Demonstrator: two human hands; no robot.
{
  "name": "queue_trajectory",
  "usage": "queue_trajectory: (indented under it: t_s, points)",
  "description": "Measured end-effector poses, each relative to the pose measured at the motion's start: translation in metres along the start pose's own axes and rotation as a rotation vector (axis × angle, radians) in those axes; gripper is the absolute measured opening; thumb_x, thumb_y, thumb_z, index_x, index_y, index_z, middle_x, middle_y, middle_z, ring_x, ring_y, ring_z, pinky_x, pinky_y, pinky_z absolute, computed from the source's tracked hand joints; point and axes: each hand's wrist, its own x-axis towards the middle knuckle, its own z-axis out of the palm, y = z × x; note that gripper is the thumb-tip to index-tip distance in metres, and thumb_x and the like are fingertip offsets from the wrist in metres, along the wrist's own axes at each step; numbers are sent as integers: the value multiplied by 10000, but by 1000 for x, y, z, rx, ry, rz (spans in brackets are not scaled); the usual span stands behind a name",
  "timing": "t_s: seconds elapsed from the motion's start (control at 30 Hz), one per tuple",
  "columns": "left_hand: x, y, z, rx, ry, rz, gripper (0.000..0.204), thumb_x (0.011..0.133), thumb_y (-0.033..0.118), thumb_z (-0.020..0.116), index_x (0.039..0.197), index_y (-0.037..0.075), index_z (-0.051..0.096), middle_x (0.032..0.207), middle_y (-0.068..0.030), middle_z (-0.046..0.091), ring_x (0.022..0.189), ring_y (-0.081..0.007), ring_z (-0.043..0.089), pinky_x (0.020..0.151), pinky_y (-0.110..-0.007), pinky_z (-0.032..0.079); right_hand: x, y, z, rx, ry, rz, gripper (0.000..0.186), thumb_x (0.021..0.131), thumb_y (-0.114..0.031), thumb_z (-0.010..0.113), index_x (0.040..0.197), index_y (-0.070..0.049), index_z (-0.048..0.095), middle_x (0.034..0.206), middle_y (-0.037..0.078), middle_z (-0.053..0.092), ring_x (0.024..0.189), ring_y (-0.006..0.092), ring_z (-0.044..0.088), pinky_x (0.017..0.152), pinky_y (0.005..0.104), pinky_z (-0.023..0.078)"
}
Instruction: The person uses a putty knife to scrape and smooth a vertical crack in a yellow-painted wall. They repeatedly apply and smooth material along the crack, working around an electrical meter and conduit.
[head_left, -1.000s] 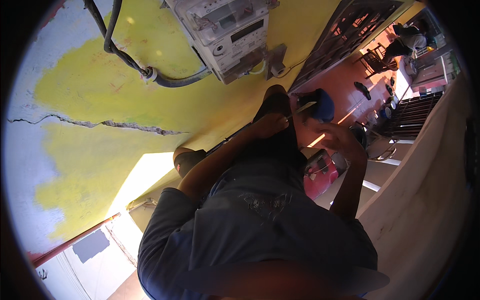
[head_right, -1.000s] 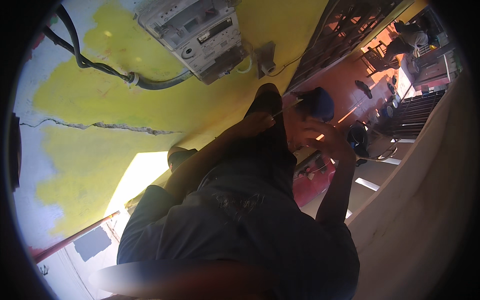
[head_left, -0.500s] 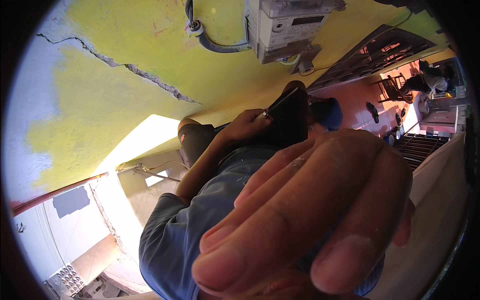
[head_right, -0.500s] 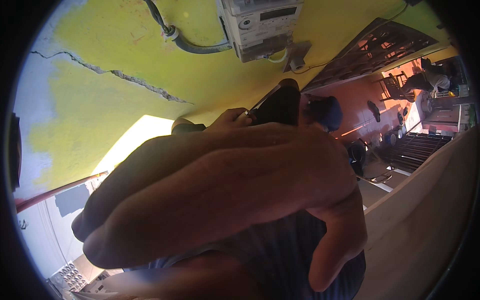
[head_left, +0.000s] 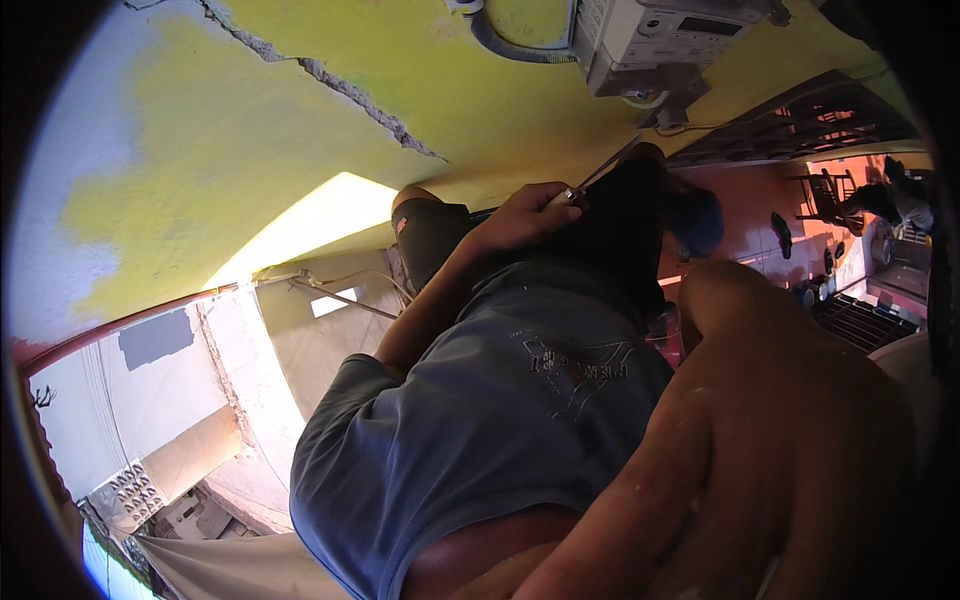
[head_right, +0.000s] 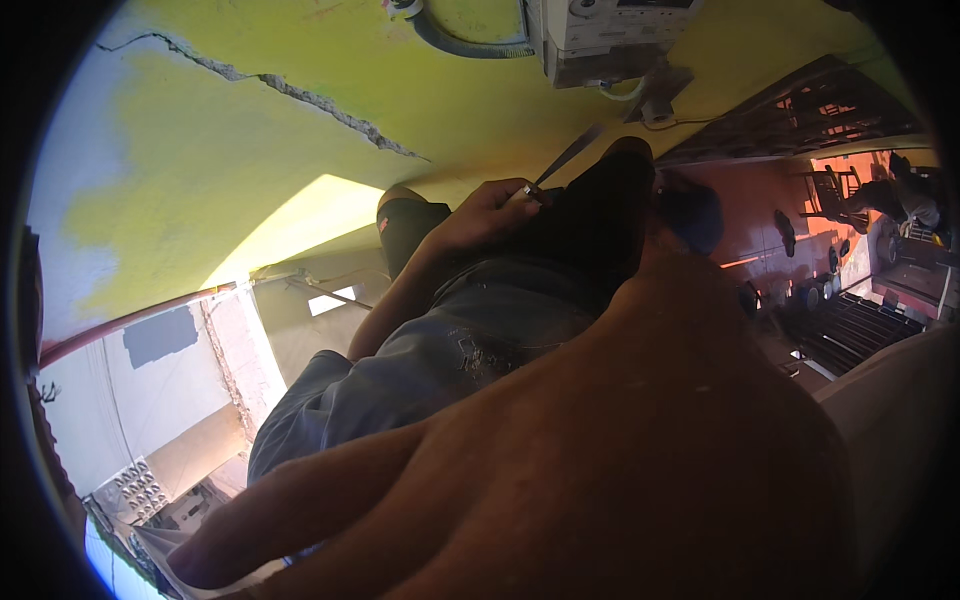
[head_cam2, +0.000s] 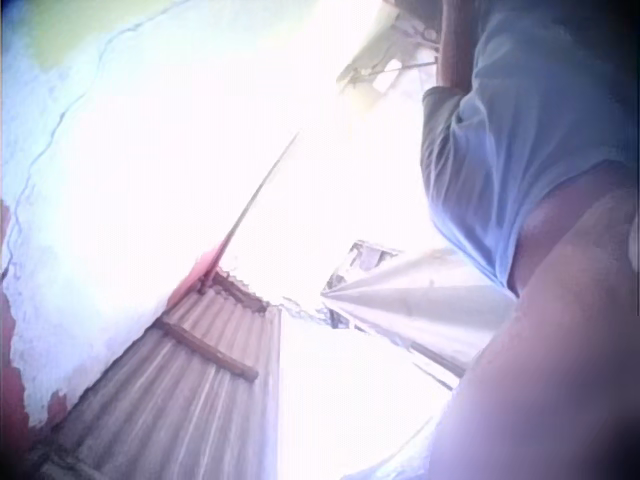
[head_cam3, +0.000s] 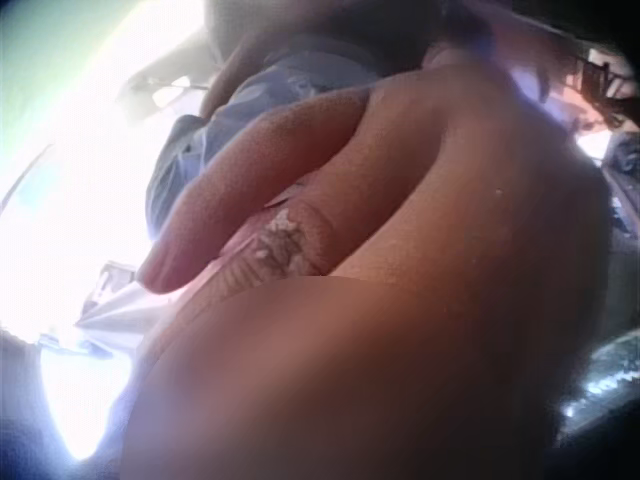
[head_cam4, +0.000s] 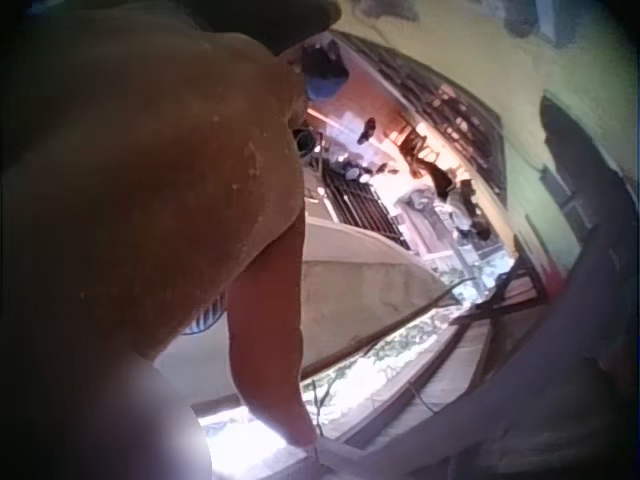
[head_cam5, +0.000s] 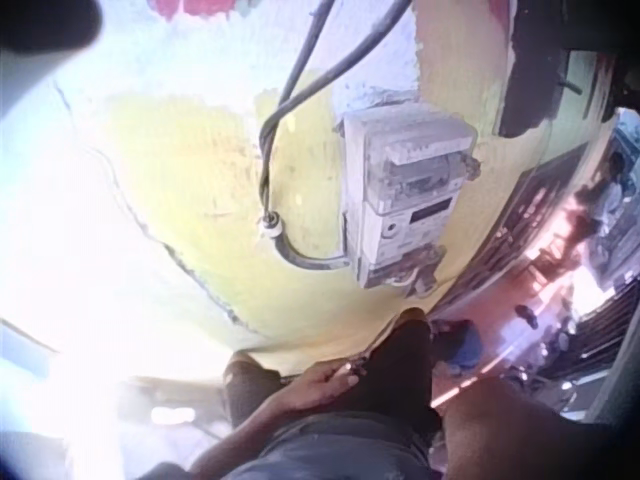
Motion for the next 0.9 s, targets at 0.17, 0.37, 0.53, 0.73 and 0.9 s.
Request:
queue_trajectory:
  t_s: [0.17,0.37,0.53,0.73,0.9]
  points:
    - [-2,0,3,-14,6,-47,274,1024,257,654,1210,57,673,884,30,605,760,-52,534,663,-231,436,0,-4,-8,26,-6,-21,376,986,-351,670,1177,-27,679,1103,181,706,1003,291,703,1036,499,473]
    - [-4,1,4,24,22,32,307,1000,292,689,1170,36,679,969,-30,676,889,-97,602,830,-275,493,-3,12,-6,53,-69,-31,346,992,-350,662,1139,-39,697,1061,157,719,954,280,712,1026,502,472]
    - [-12,24,3,119,5,21,300,997,264,694,1183,28,679,1022,-40,688,973,-130,613,900,-310,493,-5,9,-18,118,-8,-76,325,997,-350,656,1107,-49,712,1026,138,729,913,271,719,1018,504,471]
    - [-14,33,7,24,79,182,261,1021,230,662,1203,42,668,986,-13,650,900,-89,577,803,-276,482,-18,-23,-13,468,254,-515,307,1003,-350,648,1069,-61,729,984,114,741,864,260,727,1008,506,469]
    - [-15,35,18,-208,-47,266,276,1088,281,526,1216,40,567,971,-26,610,867,-97,552,785,-277,463,-80,-22,-36,143,902,-91,336,971,-388,693,1058,-64,702,1056,132,684,933,231,674,1031,498,404]
